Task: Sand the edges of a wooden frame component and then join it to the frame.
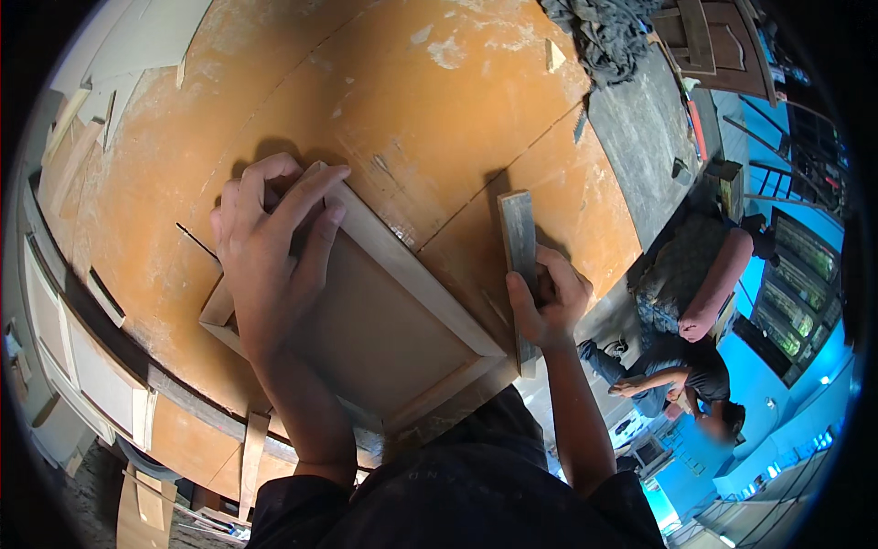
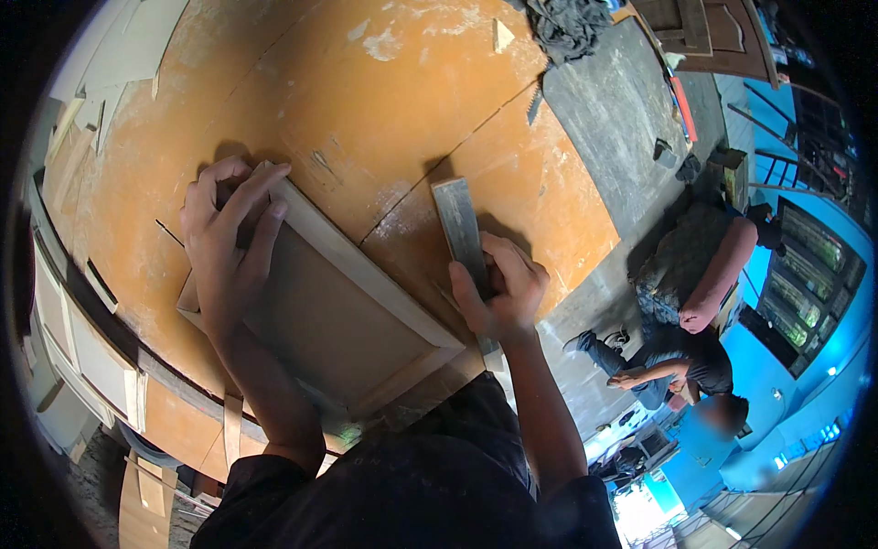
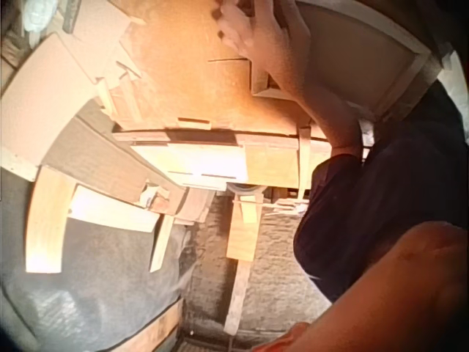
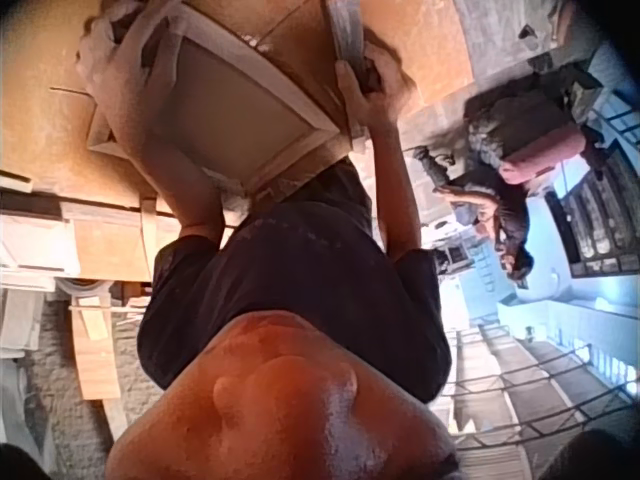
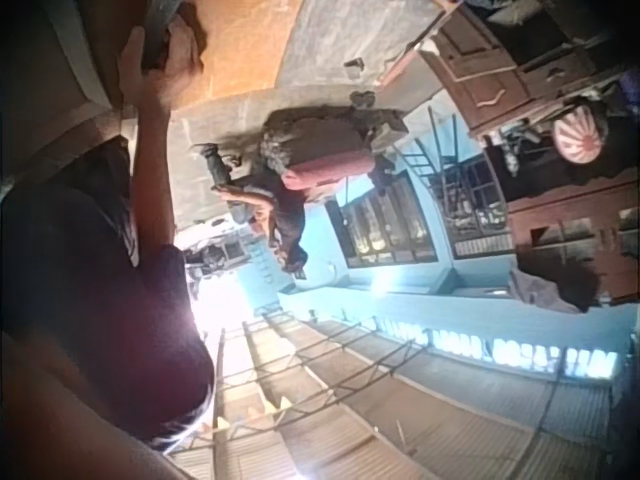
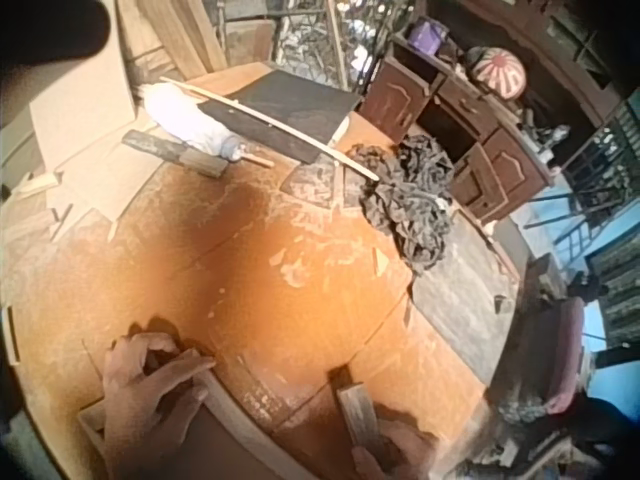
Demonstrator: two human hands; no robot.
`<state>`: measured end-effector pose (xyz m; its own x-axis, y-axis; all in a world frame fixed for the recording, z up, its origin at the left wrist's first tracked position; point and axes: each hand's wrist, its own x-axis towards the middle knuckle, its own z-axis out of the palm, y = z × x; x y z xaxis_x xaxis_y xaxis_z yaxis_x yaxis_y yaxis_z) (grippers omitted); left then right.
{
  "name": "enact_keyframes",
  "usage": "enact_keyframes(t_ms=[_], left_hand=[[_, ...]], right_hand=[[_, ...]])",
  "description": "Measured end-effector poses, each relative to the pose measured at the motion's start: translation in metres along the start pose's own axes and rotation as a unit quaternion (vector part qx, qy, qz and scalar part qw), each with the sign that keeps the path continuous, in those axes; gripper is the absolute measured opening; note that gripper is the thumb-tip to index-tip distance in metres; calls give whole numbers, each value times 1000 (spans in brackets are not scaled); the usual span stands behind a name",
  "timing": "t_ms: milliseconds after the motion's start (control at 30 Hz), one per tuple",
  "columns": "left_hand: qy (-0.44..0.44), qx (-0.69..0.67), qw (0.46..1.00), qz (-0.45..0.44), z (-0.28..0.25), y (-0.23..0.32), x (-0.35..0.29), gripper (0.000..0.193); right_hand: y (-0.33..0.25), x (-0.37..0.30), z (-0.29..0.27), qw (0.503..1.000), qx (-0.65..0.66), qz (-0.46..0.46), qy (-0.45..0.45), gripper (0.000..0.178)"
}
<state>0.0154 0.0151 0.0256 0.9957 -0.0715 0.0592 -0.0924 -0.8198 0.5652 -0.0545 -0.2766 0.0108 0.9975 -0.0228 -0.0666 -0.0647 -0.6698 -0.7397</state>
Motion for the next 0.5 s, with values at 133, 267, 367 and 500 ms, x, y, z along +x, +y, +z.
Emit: enact_keyframes(t_ms=[133, 267, 367, 500], left_hand=[[9, 23, 1000, -3, -2, 4, -1, 34], [53, 34, 998, 13, 1, 5, -5, 38], [66, 31, 997, 26, 7, -2, -7, 42], [104, 105, 988, -45, 9, 23, -22, 42]], right_hand=[[7, -2, 7, 998, 49, 10, 28, 30], [19, -4, 17, 993, 107, -1, 51, 26], [12, -3, 14, 993, 104, -11, 54, 23], [5, 1, 12, 988, 134, -49, 63, 16]])
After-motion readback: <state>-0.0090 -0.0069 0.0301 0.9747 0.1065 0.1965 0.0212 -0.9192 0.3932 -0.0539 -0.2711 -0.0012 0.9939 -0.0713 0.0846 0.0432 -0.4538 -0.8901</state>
